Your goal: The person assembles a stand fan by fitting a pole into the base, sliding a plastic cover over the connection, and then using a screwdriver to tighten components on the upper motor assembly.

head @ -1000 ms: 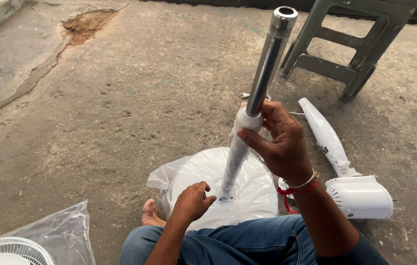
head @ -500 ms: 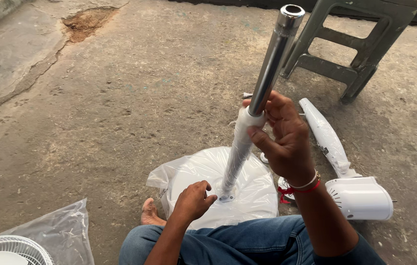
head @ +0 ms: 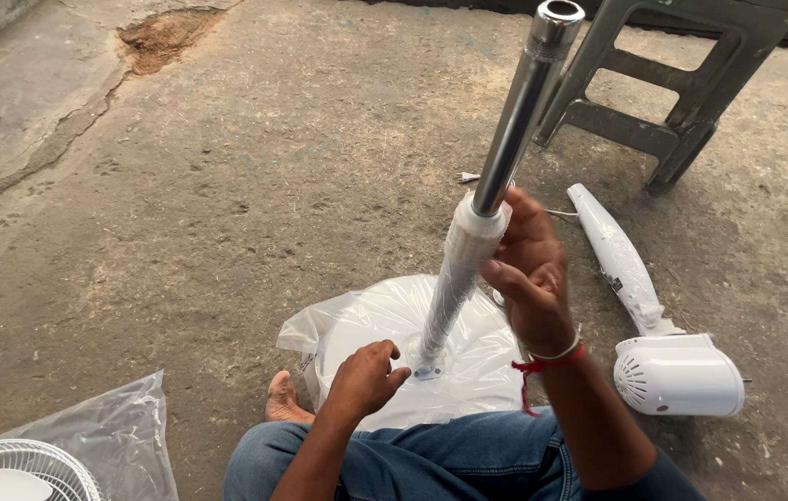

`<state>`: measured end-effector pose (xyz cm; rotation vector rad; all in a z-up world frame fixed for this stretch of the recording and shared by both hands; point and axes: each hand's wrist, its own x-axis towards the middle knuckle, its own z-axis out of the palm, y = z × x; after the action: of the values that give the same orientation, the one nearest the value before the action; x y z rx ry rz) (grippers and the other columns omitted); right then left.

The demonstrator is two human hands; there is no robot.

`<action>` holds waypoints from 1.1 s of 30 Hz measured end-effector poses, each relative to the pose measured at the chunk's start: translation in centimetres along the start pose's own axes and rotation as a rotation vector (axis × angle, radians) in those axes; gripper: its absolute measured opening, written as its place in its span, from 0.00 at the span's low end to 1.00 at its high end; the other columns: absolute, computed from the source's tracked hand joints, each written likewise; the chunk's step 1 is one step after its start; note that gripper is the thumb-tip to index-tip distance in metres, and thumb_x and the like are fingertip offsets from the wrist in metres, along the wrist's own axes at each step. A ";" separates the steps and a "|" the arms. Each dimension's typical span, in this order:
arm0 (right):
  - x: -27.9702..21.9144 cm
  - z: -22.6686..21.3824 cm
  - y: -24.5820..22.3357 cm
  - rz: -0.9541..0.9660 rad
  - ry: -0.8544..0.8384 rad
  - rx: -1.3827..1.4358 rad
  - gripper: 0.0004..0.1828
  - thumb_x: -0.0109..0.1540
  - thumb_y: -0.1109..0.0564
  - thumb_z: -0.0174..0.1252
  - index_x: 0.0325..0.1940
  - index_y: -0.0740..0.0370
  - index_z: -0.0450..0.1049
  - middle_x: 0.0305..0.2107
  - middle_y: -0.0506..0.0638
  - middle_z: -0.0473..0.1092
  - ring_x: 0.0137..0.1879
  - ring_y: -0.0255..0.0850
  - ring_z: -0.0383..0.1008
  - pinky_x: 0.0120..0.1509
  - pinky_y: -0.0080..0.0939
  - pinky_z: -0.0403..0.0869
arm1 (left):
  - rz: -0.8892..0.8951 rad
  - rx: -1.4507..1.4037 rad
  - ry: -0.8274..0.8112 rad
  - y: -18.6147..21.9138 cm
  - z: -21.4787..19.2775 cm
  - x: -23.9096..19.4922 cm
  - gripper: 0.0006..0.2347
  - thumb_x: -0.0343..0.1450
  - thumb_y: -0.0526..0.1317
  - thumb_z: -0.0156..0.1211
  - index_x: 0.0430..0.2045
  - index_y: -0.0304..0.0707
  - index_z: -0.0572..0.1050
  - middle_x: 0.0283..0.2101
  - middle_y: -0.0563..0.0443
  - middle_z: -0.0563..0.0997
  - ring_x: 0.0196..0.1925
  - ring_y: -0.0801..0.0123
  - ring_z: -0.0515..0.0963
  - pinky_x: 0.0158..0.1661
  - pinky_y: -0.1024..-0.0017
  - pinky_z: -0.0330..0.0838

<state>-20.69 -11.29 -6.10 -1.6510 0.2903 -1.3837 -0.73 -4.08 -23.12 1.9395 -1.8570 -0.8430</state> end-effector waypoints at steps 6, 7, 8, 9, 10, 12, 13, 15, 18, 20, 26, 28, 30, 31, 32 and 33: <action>-0.5 0.1 3.5 0.125 -0.082 0.311 0.44 0.68 0.31 0.54 0.75 0.66 0.57 0.60 0.65 0.70 0.59 0.48 0.78 0.66 0.51 0.76 | 0.062 -0.038 0.005 -0.5 0.4 -0.5 0.15 0.68 0.47 0.65 0.42 0.36 0.77 0.39 0.46 0.83 0.42 0.58 0.84 0.45 0.61 0.75; -0.4 -0.3 3.9 0.143 -0.085 0.313 0.44 0.68 0.31 0.53 0.75 0.67 0.57 0.60 0.66 0.71 0.57 0.48 0.78 0.64 0.51 0.77 | 0.066 -0.044 0.017 -0.6 0.5 -0.3 0.16 0.68 0.47 0.65 0.41 0.36 0.77 0.39 0.46 0.84 0.42 0.58 0.83 0.45 0.61 0.76; -0.4 -0.5 4.2 0.138 -0.103 0.303 0.44 0.69 0.31 0.54 0.75 0.67 0.57 0.58 0.67 0.71 0.56 0.49 0.78 0.64 0.53 0.77 | 0.060 -0.041 0.013 -0.6 0.6 -0.1 0.16 0.68 0.47 0.66 0.42 0.36 0.77 0.40 0.45 0.83 0.42 0.57 0.83 0.45 0.61 0.75; -0.4 -0.7 4.6 0.133 -0.118 0.295 0.44 0.69 0.32 0.54 0.75 0.67 0.57 0.57 0.68 0.71 0.56 0.49 0.78 0.64 0.54 0.77 | 0.054 -0.036 0.008 -0.7 0.6 0.1 0.16 0.68 0.47 0.66 0.42 0.36 0.77 0.40 0.45 0.83 0.42 0.57 0.83 0.45 0.60 0.75; -0.5 -1.0 4.9 0.128 -0.134 0.287 0.44 0.69 0.32 0.55 0.76 0.67 0.57 0.55 0.68 0.71 0.56 0.50 0.78 0.63 0.55 0.78 | 0.047 -0.031 0.003 -0.7 0.6 0.4 0.16 0.68 0.47 0.66 0.42 0.36 0.77 0.40 0.44 0.83 0.43 0.56 0.83 0.45 0.60 0.75; -1.0 -1.3 5.4 0.146 -0.133 0.357 0.43 0.71 0.31 0.52 0.76 0.68 0.57 0.56 0.68 0.71 0.58 0.50 0.77 0.67 0.56 0.77 | 0.092 -0.061 0.032 -0.4 0.2 0.6 0.16 0.68 0.47 0.67 0.43 0.35 0.76 0.41 0.44 0.83 0.43 0.57 0.83 0.44 0.61 0.75; -1.2 -1.4 5.7 0.156 -0.139 0.397 0.43 0.71 0.31 0.51 0.76 0.68 0.58 0.56 0.67 0.71 0.59 0.50 0.77 0.68 0.56 0.77 | 0.109 -0.077 0.053 0.1 -0.2 0.7 0.16 0.68 0.47 0.67 0.43 0.35 0.76 0.41 0.44 0.82 0.43 0.57 0.83 0.44 0.62 0.74; -2.1 -1.5 5.6 0.174 -0.117 0.452 0.42 0.71 0.33 0.51 0.77 0.67 0.55 0.59 0.66 0.70 0.63 0.51 0.76 0.71 0.55 0.73 | 0.202 -0.294 0.294 1.8 -2.1 0.4 0.18 0.67 0.48 0.69 0.43 0.33 0.76 0.39 0.44 0.82 0.42 0.59 0.82 0.43 0.64 0.75; -3.1 -1.2 6.5 0.234 -0.014 0.523 0.38 0.71 0.40 0.52 0.74 0.69 0.55 0.60 0.64 0.68 0.66 0.52 0.73 0.74 0.56 0.70 | 0.483 -0.458 0.688 5.9 -5.5 -0.9 0.22 0.70 0.50 0.68 0.50 0.31 0.72 0.47 0.44 0.79 0.48 0.61 0.79 0.49 0.66 0.75; -4.6 -1.3 7.0 0.277 0.056 0.547 0.35 0.73 0.43 0.52 0.74 0.72 0.56 0.61 0.63 0.68 0.67 0.51 0.71 0.75 0.54 0.68 | 0.591 -0.418 0.796 9.1 -6.6 -2.1 0.25 0.74 0.51 0.64 0.58 0.31 0.67 0.55 0.43 0.73 0.57 0.62 0.76 0.59 0.64 0.75; -4.9 -1.3 6.9 0.300 0.047 0.474 0.36 0.72 0.46 0.52 0.76 0.74 0.57 0.64 0.60 0.67 0.70 0.45 0.67 0.77 0.47 0.64 | 0.745 -0.474 0.899 13.9 -7.7 0.1 0.23 0.78 0.44 0.71 0.60 0.33 0.65 0.56 0.42 0.73 0.59 0.65 0.76 0.60 0.69 0.75; -5.1 -1.1 6.7 0.274 0.041 0.474 0.36 0.72 0.47 0.54 0.76 0.74 0.56 0.63 0.61 0.68 0.69 0.45 0.68 0.76 0.47 0.65 | 0.753 -0.544 0.846 13.6 -7.6 0.4 0.22 0.76 0.42 0.70 0.59 0.32 0.67 0.58 0.40 0.75 0.59 0.63 0.78 0.61 0.67 0.75; -5.0 -0.7 6.7 0.256 0.067 0.504 0.37 0.72 0.50 0.57 0.77 0.71 0.53 0.61 0.62 0.68 0.68 0.47 0.69 0.75 0.49 0.66 | 0.747 -0.596 0.783 13.1 -8.0 0.2 0.21 0.76 0.41 0.68 0.60 0.32 0.69 0.59 0.39 0.78 0.61 0.61 0.80 0.63 0.65 0.75; -4.9 -0.7 6.7 0.245 0.082 0.514 0.38 0.71 0.51 0.59 0.78 0.70 0.51 0.60 0.62 0.68 0.67 0.47 0.69 0.74 0.50 0.66 | 0.746 -0.622 0.740 13.0 -8.2 0.1 0.20 0.77 0.41 0.67 0.60 0.32 0.69 0.58 0.39 0.79 0.62 0.60 0.80 0.64 0.64 0.75; -4.8 -0.6 6.8 0.231 0.069 0.516 0.39 0.71 0.50 0.59 0.79 0.68 0.50 0.60 0.63 0.69 0.66 0.48 0.70 0.74 0.51 0.67 | 0.744 -0.647 0.698 12.9 -8.5 0.0 0.19 0.78 0.40 0.65 0.61 0.32 0.70 0.58 0.39 0.80 0.63 0.59 0.81 0.65 0.63 0.75; -4.7 -0.7 6.7 0.217 0.056 0.512 0.40 0.70 0.49 0.59 0.79 0.67 0.49 0.59 0.63 0.70 0.66 0.49 0.71 0.73 0.52 0.68 | 0.729 -0.643 0.679 12.8 -8.7 0.0 0.19 0.78 0.41 0.64 0.61 0.32 0.70 0.58 0.40 0.81 0.64 0.59 0.81 0.65 0.63 0.75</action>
<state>-20.44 -12.04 -14.34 -1.1262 0.1258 -1.2156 -5.51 -6.77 -8.59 0.8756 -1.4350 -0.3837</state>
